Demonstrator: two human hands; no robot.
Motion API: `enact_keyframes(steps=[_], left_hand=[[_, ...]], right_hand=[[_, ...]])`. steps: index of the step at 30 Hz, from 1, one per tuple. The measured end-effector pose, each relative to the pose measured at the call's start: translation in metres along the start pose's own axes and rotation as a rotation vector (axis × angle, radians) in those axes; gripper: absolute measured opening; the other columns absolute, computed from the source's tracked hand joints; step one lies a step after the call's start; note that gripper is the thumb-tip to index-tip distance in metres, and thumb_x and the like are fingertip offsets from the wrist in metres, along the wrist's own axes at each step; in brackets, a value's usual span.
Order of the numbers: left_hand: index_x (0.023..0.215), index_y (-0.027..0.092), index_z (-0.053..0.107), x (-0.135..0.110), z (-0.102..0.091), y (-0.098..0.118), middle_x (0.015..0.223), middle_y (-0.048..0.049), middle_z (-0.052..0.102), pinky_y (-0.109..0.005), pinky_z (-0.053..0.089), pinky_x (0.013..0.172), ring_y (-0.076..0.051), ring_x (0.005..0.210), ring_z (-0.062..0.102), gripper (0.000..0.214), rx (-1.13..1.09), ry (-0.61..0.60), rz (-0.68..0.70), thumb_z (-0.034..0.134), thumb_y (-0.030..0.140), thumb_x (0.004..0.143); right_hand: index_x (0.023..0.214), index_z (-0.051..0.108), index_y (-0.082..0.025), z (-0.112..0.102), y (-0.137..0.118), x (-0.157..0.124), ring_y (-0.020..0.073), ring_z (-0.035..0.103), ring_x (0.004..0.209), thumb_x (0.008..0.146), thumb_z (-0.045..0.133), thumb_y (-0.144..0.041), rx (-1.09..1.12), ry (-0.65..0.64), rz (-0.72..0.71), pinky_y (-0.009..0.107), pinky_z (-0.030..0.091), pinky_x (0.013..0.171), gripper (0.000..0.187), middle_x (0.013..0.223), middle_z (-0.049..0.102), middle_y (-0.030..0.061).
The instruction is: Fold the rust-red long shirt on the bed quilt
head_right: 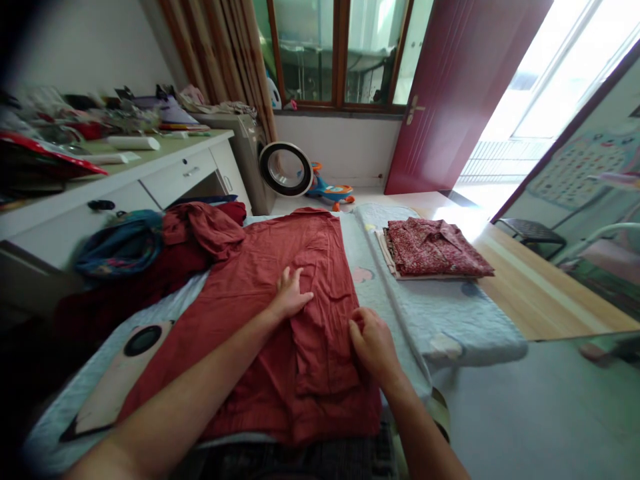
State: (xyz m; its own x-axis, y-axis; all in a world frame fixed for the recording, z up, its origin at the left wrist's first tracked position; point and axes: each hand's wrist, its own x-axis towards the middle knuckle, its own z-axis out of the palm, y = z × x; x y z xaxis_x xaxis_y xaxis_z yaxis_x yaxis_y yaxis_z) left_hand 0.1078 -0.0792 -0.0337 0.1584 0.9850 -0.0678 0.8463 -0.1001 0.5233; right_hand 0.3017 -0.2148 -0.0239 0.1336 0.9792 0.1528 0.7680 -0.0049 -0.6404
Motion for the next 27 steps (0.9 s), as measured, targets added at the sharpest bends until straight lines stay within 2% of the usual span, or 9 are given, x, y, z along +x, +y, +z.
enact_keyframes(steps=[4,8,13,15,17,20,23,25,27], left_hand=[[0.144,0.014,0.031,-0.045,-0.002,-0.006,0.138,-0.0159,0.041,-0.035,0.033,0.112,-0.024,0.134,0.042,0.080,-0.256,0.007,0.023,0.066,0.024,0.073],[0.133,0.015,0.041,-0.065,0.003,-0.007,0.122,-0.0117,0.052,-0.032,0.043,0.102,-0.020,0.115,0.055,0.066,-0.385,0.050,-0.012,0.068,0.027,0.074],[0.100,0.019,0.059,-0.076,0.007,-0.003,0.103,-0.0054,0.061,-0.032,0.046,0.095,-0.019,0.100,0.061,0.022,-0.216,0.083,0.110,0.063,0.020,0.079],[0.094,0.020,0.060,-0.080,0.004,-0.002,0.098,-0.0042,0.063,-0.031,0.046,0.092,-0.018,0.097,0.062,0.015,-0.126,0.084,0.130,0.057,0.014,0.081],[0.102,0.020,0.059,-0.084,-0.001,-0.001,0.103,-0.0056,0.063,-0.030,0.047,0.090,-0.019,0.100,0.062,0.020,-0.051,0.107,0.107,0.055,0.014,0.083],[0.123,0.016,0.049,-0.090,-0.008,0.000,0.120,-0.0135,0.060,-0.032,0.047,0.090,-0.025,0.111,0.061,0.041,0.043,0.165,0.019,0.059,0.029,0.086],[0.132,0.012,0.040,-0.096,-0.011,0.002,0.115,-0.0177,0.065,-0.035,0.048,0.086,-0.029,0.106,0.064,0.057,0.065,0.063,-0.028,0.059,0.041,0.086],[0.132,0.014,0.041,-0.100,-0.010,0.004,0.109,-0.0161,0.069,-0.035,0.049,0.084,-0.029,0.101,0.067,0.054,0.061,-0.028,-0.006,0.059,0.037,0.086],[0.128,0.016,0.047,-0.101,-0.009,0.005,0.108,-0.0136,0.070,-0.035,0.048,0.085,-0.027,0.100,0.068,0.043,0.042,-0.062,0.031,0.056,0.026,0.087]], right_hand=[[0.095,0.057,-0.023,0.013,0.003,0.004,0.0225,0.063,0.076,0.084,0.051,-0.036,-0.030,0.037,0.092,0.032,0.045,0.072,0.018,0.079,0.066,0.0040],[0.106,0.056,-0.022,0.021,-0.002,0.007,0.0218,0.063,0.072,0.082,0.050,-0.037,0.058,0.047,0.154,0.031,0.045,0.069,0.029,0.075,0.065,0.0023],[0.105,0.056,-0.023,0.023,-0.006,0.004,0.0181,0.060,0.061,0.078,0.052,-0.040,0.369,0.110,0.222,0.027,0.044,0.054,0.032,0.072,0.064,-0.0001],[0.103,0.055,-0.023,0.024,-0.005,0.001,0.0160,0.055,0.052,0.076,0.053,-0.040,0.492,0.123,0.294,0.026,0.039,0.046,0.032,0.069,0.063,-0.0011],[0.102,0.053,-0.022,0.025,-0.005,-0.001,0.0139,0.049,0.043,0.075,0.053,-0.040,0.600,0.107,0.385,0.024,0.034,0.041,0.033,0.060,0.058,-0.0045],[0.099,0.052,-0.022,0.024,-0.005,-0.001,0.0113,0.041,0.037,0.075,0.053,-0.040,0.748,0.047,0.500,0.022,0.028,0.036,0.031,0.050,0.048,-0.0091],[0.083,0.052,-0.022,0.023,-0.005,0.002,0.0089,0.041,0.036,0.073,0.054,-0.041,0.839,-0.030,0.524,0.020,0.026,0.035,0.021,0.051,0.047,-0.0085],[0.070,0.048,-0.023,0.022,-0.005,0.004,0.0085,0.041,0.036,0.074,0.052,-0.043,0.816,-0.076,0.511,0.020,0.025,0.034,0.021,0.049,0.045,-0.0078],[0.062,0.046,-0.023,0.023,-0.005,0.005,0.0085,0.039,0.036,0.075,0.051,-0.045,0.737,-0.099,0.472,0.020,0.024,0.035,0.026,0.046,0.042,-0.0078]])
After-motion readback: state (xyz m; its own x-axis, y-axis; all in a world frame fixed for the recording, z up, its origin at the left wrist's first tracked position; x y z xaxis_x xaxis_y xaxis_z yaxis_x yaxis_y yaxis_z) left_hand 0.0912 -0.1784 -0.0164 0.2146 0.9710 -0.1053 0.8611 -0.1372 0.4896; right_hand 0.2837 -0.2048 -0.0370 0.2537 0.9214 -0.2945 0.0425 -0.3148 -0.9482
